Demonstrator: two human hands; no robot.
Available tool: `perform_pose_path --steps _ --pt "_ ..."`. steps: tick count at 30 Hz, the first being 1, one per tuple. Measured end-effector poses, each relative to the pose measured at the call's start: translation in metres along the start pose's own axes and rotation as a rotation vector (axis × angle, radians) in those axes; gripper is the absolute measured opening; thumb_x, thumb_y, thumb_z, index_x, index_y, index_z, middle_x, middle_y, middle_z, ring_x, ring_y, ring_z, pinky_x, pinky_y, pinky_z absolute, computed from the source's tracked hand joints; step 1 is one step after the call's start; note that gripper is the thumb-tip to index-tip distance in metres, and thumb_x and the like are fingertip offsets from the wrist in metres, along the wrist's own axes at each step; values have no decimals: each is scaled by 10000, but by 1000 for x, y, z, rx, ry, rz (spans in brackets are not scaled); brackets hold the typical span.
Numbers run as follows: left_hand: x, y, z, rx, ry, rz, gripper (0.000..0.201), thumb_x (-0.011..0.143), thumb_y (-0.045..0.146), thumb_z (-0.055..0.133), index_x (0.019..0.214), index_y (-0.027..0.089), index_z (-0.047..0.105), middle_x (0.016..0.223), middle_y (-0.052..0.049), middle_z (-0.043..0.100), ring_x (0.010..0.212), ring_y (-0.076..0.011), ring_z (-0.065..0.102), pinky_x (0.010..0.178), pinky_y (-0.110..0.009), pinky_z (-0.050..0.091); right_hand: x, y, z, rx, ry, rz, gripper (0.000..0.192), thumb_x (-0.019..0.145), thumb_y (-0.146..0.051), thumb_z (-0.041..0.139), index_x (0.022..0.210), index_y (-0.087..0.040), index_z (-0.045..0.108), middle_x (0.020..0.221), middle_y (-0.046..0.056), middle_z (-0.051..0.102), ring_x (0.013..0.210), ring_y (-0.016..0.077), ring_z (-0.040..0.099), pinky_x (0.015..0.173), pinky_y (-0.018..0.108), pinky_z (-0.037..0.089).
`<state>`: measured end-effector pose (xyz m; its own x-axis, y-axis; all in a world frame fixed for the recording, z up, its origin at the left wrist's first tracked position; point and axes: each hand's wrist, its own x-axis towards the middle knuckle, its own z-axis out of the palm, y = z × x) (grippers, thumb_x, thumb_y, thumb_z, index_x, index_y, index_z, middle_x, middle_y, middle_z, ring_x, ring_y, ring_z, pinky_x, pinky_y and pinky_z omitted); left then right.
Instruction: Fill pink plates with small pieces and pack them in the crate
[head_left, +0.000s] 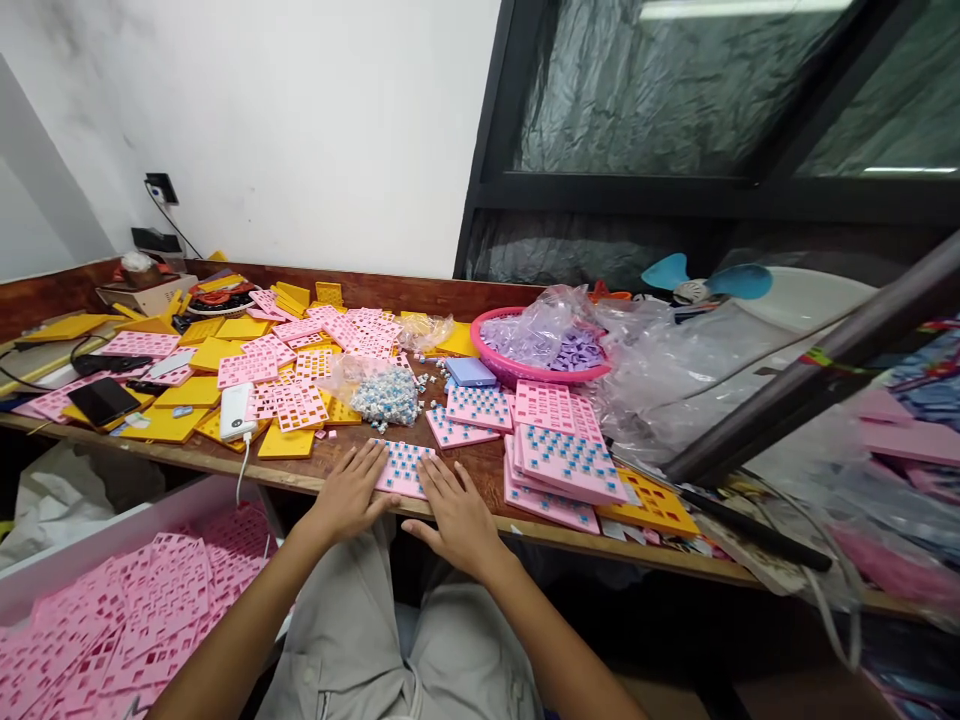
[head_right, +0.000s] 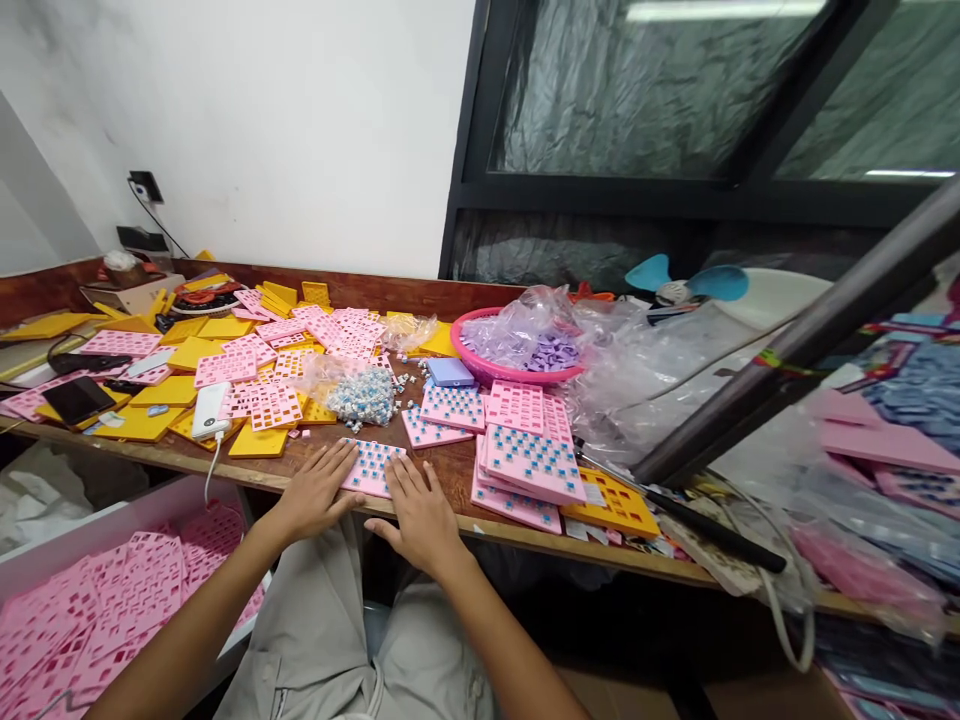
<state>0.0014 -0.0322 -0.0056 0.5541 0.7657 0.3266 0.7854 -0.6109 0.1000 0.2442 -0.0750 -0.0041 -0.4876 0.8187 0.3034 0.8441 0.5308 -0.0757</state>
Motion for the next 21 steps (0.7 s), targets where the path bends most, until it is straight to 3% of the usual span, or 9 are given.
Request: perform_pose_path --steps 6,10,13,16,21 --pt "24 17 -3 9 -17 83 813 960 686 328 1591 185 219 1638 -114 269 1528 -248 221 1252 -454 155 0 1 2 1 -18 23 919 919 -727 420 1593 -130 235 1626 145 278 1518 301 209 1227 518 175" --pt "32 19 3 -24 -80 117 784 963 683 318 1568 185 283 1612 -117 334 1509 -243 274 1248 -471 143 -2 2 7 45 41 88 983 911 -733 432 1610 -113 128 1642 160 221 1520 302 206 1217 497 213" --pt "39 12 0 -55 -78 98 850 891 746 423 1538 198 350 1587 -121 386 1479 -276 324 1230 -462 192 -2 1 9 89 118 173 991 908 -715 466 1611 -116 107 1635 180 239 1501 317 256 1190 504 275" --pt "48 4 -4 -70 -93 72 973 766 796 565 1508 191 397 1521 -151 461 1419 -340 384 1174 -470 285 -2 1 6 143 203 183 942 903 -660 536 1597 -128 188 1604 185 317 1465 326 329 1169 515 322" --pt "62 4 -7 -46 -77 79 891 758 769 596 1427 193 477 1328 -161 598 1213 -349 542 1063 -470 383 -15 2 -6 337 426 183 673 925 -484 590 1497 -177 411 1500 158 482 1382 302 455 1129 491 408"
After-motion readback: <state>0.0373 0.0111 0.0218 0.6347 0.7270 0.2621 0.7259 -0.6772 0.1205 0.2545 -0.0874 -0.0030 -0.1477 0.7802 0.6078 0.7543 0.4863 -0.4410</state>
